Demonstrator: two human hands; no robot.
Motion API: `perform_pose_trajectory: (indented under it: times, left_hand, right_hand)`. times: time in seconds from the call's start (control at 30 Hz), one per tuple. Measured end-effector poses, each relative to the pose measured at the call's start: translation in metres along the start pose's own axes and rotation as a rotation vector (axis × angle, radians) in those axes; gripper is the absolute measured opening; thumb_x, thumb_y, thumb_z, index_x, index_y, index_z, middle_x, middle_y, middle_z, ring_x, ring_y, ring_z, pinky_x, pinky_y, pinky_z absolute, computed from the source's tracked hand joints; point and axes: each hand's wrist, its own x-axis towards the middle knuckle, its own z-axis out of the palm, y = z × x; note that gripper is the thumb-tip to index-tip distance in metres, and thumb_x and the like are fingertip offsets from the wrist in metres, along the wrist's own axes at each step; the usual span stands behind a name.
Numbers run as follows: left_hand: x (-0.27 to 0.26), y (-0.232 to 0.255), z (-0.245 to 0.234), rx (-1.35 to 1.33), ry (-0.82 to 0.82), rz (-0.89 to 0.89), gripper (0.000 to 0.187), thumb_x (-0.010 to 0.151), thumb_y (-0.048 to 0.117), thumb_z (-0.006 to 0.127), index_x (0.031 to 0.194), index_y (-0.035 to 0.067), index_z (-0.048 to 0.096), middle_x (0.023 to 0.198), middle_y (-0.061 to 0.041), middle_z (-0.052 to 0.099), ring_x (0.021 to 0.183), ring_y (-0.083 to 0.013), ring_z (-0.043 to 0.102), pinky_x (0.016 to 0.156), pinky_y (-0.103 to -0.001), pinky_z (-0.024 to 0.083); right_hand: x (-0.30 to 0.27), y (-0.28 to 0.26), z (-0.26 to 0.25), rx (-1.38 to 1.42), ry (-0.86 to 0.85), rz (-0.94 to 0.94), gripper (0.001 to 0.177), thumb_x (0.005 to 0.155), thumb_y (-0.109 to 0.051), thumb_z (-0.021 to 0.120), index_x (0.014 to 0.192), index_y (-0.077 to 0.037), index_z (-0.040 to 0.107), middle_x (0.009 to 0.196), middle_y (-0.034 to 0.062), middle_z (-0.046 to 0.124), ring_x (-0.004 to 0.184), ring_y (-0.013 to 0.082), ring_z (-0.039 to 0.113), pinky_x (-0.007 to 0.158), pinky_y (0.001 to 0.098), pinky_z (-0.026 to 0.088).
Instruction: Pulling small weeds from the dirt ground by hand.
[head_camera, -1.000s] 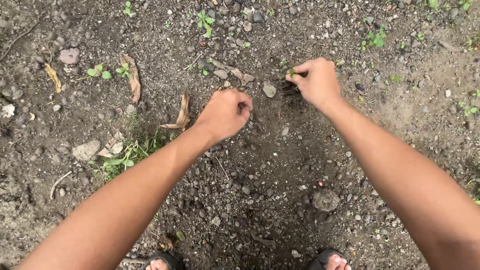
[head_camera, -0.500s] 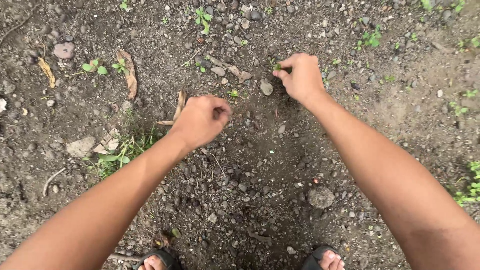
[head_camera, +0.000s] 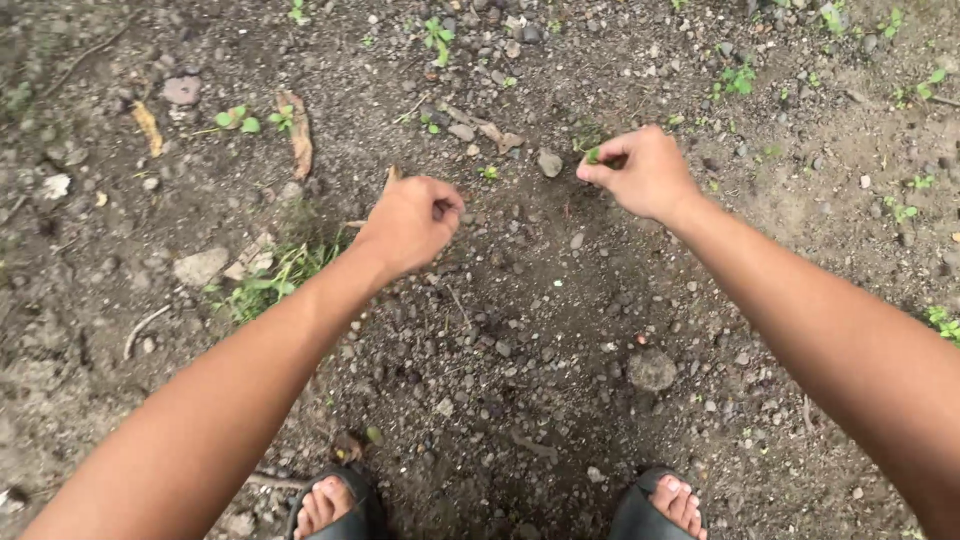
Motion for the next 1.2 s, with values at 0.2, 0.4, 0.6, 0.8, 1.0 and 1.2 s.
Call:
perform_pose_trajectory:
  times: [0.2,0.4,0.6,0.8,1.0,1.2]
  left_hand:
    - [-0.040,-0.010,-0.042,-0.042,0.099,-0.036,0.017,0.085,0.015,0.070,0.098,0.010,0.080,0.088,-0.011,0.079,0.080,-0.0206,0.077,0.081,-0.034,0.061]
    - [-0.098,-0.042,-0.082,-0.075,0.111,-0.151,0.022,0.085,0.018,0.068,0.103,0.012,0.079,0.091,-0.010,0.079,0.083,-0.0194,0.078,0.081,-0.034,0.060]
    - [-0.135,-0.086,-0.109,-0.064,0.229,-0.350,0.020,0.087,0.022,0.070,0.102,0.016,0.081,0.094,-0.009,0.079,0.086,-0.0202,0.076,0.082,-0.035,0.059]
    - [-0.157,-0.102,-0.116,-0.056,0.260,-0.364,0.022,0.087,0.020,0.069,0.104,0.017,0.081,0.096,-0.010,0.079,0.088,-0.0218,0.076,0.085,-0.036,0.058]
    - [-0.177,-0.108,-0.120,-0.062,0.279,-0.282,0.020,0.086,0.014,0.067,0.102,0.012,0.079,0.098,-0.011,0.078,0.087,-0.0229,0.076,0.083,-0.037,0.059]
    - [-0.178,-0.126,-0.110,-0.045,0.207,-0.257,0.025,0.082,0.004,0.064,0.102,0.009,0.078,0.094,-0.012,0.079,0.085,-0.0206,0.077,0.086,-0.035,0.060]
  right_hand:
    - [-0.009,-0.008,0.016,0.041,0.037,-0.098,0.026,0.087,-0.031,0.086,0.101,-0.009,0.082,0.084,0.0074,0.076,0.070,0.0125,0.063,0.067,0.0339,0.052]
    - [-0.017,-0.084,0.043,0.020,-0.058,-0.222,0.024,0.083,-0.032,0.086,0.100,-0.017,0.083,0.084,0.0029,0.078,0.071,0.0114,0.067,0.069,0.0311,0.054]
    - [-0.022,-0.165,0.107,-0.094,-0.270,-0.419,0.020,0.080,-0.030,0.085,0.096,-0.018,0.084,0.081,0.0062,0.078,0.071,0.0155,0.069,0.072,0.0335,0.055]
    - [-0.030,-0.244,0.141,-0.093,-0.286,-0.472,0.017,0.081,-0.024,0.083,0.098,-0.023,0.084,0.083,0.0067,0.077,0.072,0.0180,0.069,0.071,0.0348,0.055]
    - [-0.025,-0.261,0.178,-0.111,-0.328,-0.472,0.027,0.084,-0.024,0.083,0.110,-0.018,0.080,0.096,0.0119,0.078,0.087,0.0236,0.073,0.083,0.0380,0.057]
    - [-0.027,-0.257,0.186,-0.271,-0.384,-0.603,0.044,0.085,-0.014,0.078,0.127,-0.011,0.070,0.119,0.0144,0.071,0.103,0.0268,0.072,0.097,0.0401,0.055]
